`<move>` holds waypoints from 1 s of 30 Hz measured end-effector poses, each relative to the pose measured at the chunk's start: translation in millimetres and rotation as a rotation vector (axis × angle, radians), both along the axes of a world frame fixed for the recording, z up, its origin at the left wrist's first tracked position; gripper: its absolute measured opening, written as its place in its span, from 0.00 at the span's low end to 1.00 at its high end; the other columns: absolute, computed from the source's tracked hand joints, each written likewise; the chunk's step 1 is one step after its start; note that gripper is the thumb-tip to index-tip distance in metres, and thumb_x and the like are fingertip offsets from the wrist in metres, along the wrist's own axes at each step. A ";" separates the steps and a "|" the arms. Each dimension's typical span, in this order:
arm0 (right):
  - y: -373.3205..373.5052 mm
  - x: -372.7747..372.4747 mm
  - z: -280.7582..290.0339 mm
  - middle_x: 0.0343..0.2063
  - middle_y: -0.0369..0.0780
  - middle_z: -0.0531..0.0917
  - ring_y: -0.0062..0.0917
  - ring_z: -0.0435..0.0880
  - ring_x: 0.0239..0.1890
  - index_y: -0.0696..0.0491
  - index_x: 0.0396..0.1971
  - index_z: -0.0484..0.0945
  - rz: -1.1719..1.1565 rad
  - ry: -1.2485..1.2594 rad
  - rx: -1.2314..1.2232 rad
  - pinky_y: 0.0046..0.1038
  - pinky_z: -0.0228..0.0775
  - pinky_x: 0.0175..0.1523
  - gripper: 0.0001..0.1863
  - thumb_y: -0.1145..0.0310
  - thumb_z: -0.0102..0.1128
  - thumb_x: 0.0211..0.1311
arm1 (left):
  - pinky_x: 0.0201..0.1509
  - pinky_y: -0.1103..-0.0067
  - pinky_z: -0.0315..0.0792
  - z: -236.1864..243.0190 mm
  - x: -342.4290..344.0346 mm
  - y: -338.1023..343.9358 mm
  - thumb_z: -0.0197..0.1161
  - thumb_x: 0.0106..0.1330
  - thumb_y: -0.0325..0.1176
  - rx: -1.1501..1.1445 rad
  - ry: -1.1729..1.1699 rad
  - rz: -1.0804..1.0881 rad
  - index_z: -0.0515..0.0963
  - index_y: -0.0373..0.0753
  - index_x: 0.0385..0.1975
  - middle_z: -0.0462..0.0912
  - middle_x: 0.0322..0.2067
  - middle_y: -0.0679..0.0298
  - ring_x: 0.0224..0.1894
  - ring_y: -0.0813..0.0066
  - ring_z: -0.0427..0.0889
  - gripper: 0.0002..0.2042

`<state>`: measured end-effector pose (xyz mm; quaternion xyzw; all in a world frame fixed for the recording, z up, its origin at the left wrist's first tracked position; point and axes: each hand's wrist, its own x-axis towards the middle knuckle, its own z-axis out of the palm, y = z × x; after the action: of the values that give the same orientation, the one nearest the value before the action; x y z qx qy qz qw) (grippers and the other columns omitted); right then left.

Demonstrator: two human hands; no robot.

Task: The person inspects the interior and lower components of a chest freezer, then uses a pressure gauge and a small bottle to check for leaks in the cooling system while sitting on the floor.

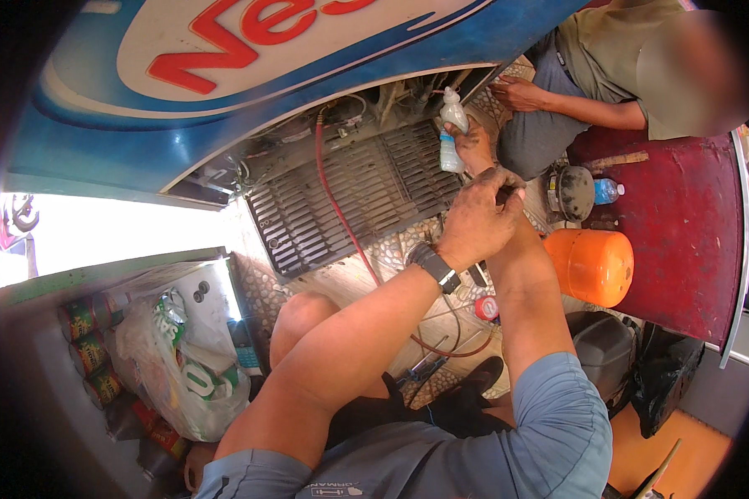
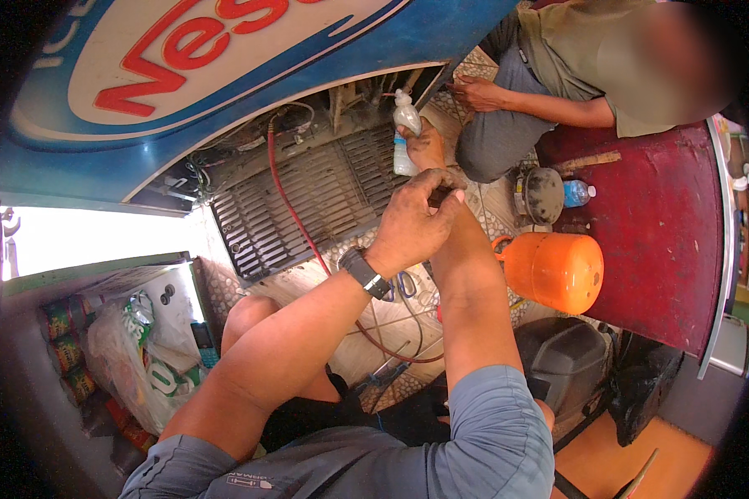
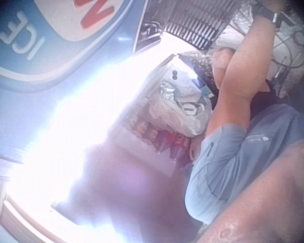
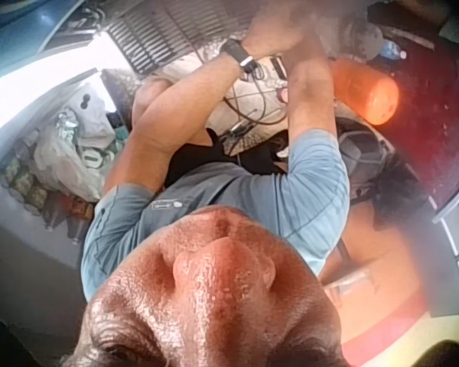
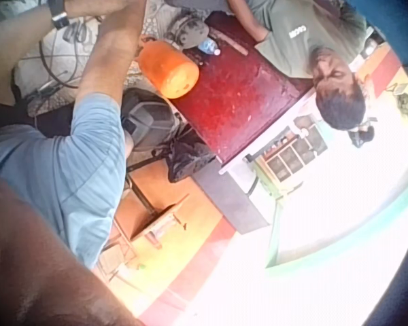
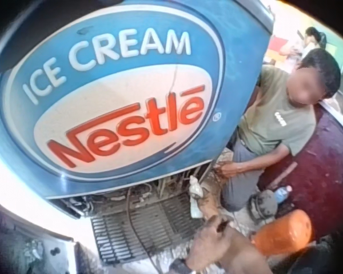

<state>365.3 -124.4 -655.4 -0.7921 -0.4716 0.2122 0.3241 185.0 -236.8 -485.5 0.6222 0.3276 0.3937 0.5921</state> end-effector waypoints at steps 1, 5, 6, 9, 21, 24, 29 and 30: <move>2.0 -1.8 -2.4 0.41 0.52 0.88 0.47 0.88 0.44 0.55 0.52 0.81 -0.003 0.035 0.007 0.44 0.77 0.48 0.25 0.51 0.69 0.65 | 0.45 0.67 0.79 0.1 -1.4 0.7 0.62 0.71 0.35 0.004 0.009 0.002 0.81 0.33 0.45 0.86 0.42 0.47 0.42 0.52 0.86 0.12; -1.5 25.0 -16.3 0.39 0.51 0.88 0.46 0.88 0.42 0.55 0.50 0.82 -0.017 0.103 0.026 0.42 0.77 0.48 0.24 0.51 0.68 0.65 | 0.46 0.67 0.79 5.3 6.7 -3.7 0.62 0.71 0.35 -0.029 -0.001 -0.028 0.81 0.33 0.45 0.86 0.42 0.47 0.42 0.51 0.86 0.12; -0.4 22.4 -17.1 0.38 0.51 0.89 0.46 0.89 0.42 0.55 0.50 0.82 -0.005 0.123 0.031 0.42 0.77 0.47 0.24 0.51 0.67 0.65 | 0.46 0.67 0.79 3.7 6.1 -3.3 0.62 0.71 0.35 -0.020 -0.004 -0.018 0.81 0.33 0.45 0.86 0.42 0.47 0.42 0.51 0.86 0.12; 0.3 8.5 -17.3 0.36 0.51 0.89 0.46 0.88 0.40 0.56 0.48 0.83 -0.025 0.079 -0.022 0.42 0.77 0.45 0.22 0.52 0.66 0.66 | 0.47 0.67 0.79 -0.2 4.4 -2.0 0.63 0.71 0.35 -0.002 -0.002 0.000 0.81 0.34 0.45 0.86 0.41 0.47 0.42 0.52 0.87 0.12; 11.7 -8.4 -20.4 0.33 0.42 0.87 0.28 0.83 0.31 0.58 0.51 0.81 -0.066 0.273 0.089 0.37 0.75 0.37 0.21 0.59 0.72 0.66 | 0.47 0.67 0.77 2.0 7.0 -2.8 0.63 0.71 0.34 -0.046 0.009 -0.010 0.81 0.33 0.44 0.86 0.39 0.48 0.41 0.53 0.87 0.11; 7.5 -0.6 -18.2 0.34 0.43 0.87 0.29 0.84 0.31 0.58 0.52 0.80 -0.065 0.291 0.096 0.37 0.75 0.37 0.22 0.59 0.72 0.66 | 0.47 0.67 0.78 4.2 7.8 -3.5 0.62 0.71 0.34 -0.022 0.008 -0.007 0.81 0.32 0.44 0.86 0.39 0.48 0.41 0.53 0.87 0.11; 5.6 -22.4 3.5 0.36 0.49 0.88 0.38 0.87 0.35 0.59 0.50 0.79 -0.063 0.170 0.009 0.38 0.77 0.41 0.22 0.59 0.68 0.66 | 0.46 0.68 0.79 -0.8 0.7 0.4 0.62 0.71 0.34 -0.024 0.018 -0.009 0.81 0.32 0.44 0.86 0.40 0.46 0.42 0.52 0.87 0.11; 4.2 -19.8 5.6 0.36 0.49 0.88 0.39 0.87 0.36 0.59 0.51 0.79 -0.063 0.164 -0.007 0.38 0.77 0.42 0.22 0.59 0.68 0.65 | 0.46 0.68 0.79 -0.2 1.7 -0.2 0.62 0.71 0.34 -0.021 0.013 -0.014 0.81 0.32 0.44 0.86 0.40 0.46 0.42 0.52 0.87 0.11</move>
<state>345.5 -120.2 -649.8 -0.7876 -0.4179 0.2675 0.3654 186.7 -237.0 -485.7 0.6205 0.3313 0.3822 0.5993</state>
